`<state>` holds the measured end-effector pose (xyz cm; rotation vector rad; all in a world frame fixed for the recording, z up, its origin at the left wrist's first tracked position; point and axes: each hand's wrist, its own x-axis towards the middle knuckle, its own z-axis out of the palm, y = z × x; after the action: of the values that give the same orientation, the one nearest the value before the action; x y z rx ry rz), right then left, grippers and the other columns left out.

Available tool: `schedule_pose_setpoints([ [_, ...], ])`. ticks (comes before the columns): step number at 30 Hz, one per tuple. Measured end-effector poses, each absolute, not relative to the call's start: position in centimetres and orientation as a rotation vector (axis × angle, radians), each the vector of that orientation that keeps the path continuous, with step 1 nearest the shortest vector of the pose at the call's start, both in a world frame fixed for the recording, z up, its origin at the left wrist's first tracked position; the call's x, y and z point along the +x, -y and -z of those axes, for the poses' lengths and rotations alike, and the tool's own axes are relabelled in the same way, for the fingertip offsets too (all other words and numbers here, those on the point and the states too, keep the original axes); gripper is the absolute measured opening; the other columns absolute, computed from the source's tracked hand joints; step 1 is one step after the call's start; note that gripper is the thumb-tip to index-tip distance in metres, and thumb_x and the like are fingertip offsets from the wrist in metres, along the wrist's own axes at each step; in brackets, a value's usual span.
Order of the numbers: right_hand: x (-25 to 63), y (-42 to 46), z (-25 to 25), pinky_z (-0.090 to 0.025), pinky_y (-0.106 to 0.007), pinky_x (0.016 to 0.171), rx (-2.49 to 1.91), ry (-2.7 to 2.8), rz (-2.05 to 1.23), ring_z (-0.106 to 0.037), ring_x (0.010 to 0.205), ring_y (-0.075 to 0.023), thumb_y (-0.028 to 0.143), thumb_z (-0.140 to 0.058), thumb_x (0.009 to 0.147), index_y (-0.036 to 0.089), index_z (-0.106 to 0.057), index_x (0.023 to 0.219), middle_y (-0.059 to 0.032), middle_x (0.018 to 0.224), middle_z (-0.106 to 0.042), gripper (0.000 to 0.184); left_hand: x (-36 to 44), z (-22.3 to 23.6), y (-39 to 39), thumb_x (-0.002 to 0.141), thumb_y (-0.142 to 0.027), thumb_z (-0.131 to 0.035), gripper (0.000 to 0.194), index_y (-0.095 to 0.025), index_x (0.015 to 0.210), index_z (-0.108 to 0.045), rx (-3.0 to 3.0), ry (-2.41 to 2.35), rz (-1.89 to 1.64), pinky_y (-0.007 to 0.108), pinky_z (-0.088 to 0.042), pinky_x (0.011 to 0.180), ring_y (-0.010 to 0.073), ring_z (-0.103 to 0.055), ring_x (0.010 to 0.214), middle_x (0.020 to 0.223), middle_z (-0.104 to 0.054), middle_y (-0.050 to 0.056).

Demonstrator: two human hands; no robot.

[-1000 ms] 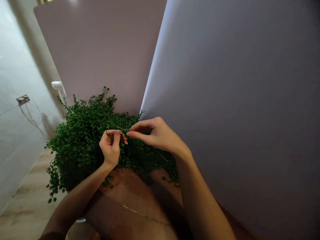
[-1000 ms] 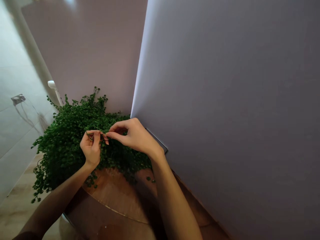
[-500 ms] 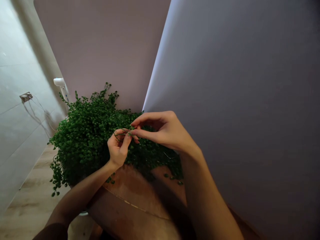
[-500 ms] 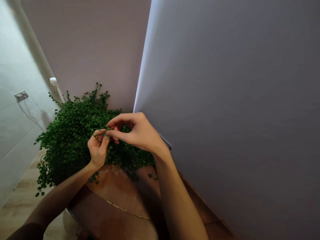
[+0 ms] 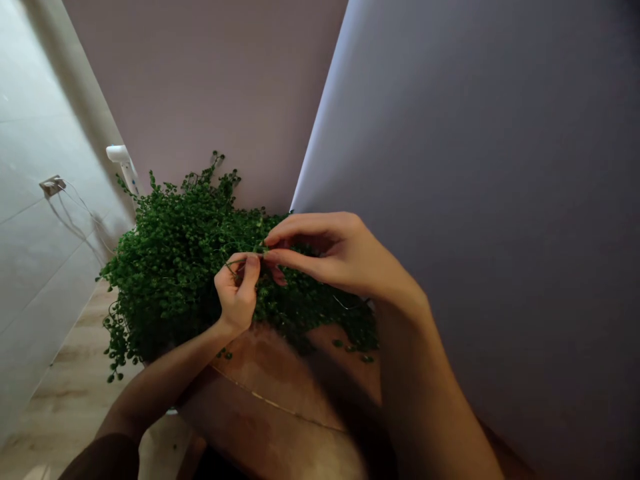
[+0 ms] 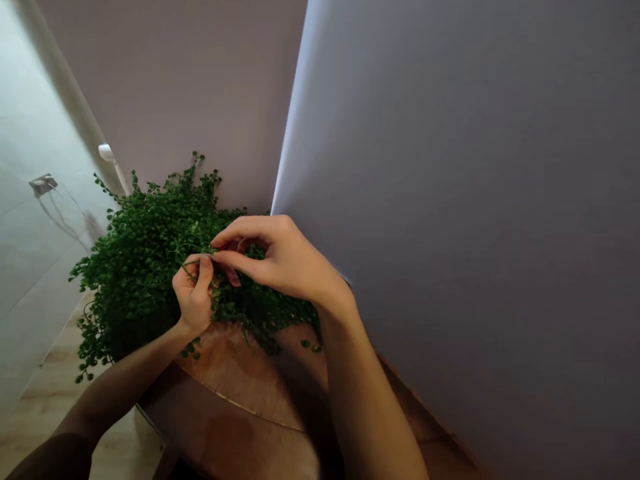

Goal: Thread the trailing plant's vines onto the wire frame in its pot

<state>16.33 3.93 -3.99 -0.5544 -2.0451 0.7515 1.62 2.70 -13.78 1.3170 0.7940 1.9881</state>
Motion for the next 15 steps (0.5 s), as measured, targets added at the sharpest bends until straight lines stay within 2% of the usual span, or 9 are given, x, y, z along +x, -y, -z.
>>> schedule_pose_setpoints([
  [5,16.6,-4.0,4.4,-0.054,-0.03,0.072,-0.66,2.101,-0.481,-0.068,0.077,-0.0184,0.028,-0.065,0.087,0.022,-0.074,0.09,-0.0022,0.087,-0.074,0.011,2.0,13.7,-2.6,0.092,-0.047,-0.061,0.029,-0.019,0.087,-0.064,1.271,-0.678,-1.939,0.024,-0.053,0.053,0.0112,-0.062,0.055,0.068,-0.065,-0.001],
  [10,16.8,-2.8,3.7,-0.05,-0.03,0.067,-0.681,2.175,-0.217,-0.065,0.069,-0.0168,0.019,-0.06,0.088,0.021,-0.073,0.09,-0.0026,0.082,-0.072,0.013,2.2,13.5,-2.5,0.092,-0.043,-0.062,0.026,-0.018,0.091,-0.067,1.291,-0.624,-1.817,0.024,-0.054,0.054,0.0112,-0.063,0.055,0.068,-0.068,0.0],
  [15,16.9,-2.8,3.8,-0.044,-0.03,0.064,-0.817,2.308,0.03,-0.06,0.065,-0.0167,0.015,-0.054,0.089,0.019,-0.068,0.076,-0.0051,0.08,-0.068,0.02,2.1,13.6,-2.8,0.086,-0.046,-0.068,0.035,-0.013,0.075,-0.067,1.36,-0.622,-1.517,0.023,-0.052,0.049,0.01,-0.059,0.05,0.059,-0.064,0.0],
])
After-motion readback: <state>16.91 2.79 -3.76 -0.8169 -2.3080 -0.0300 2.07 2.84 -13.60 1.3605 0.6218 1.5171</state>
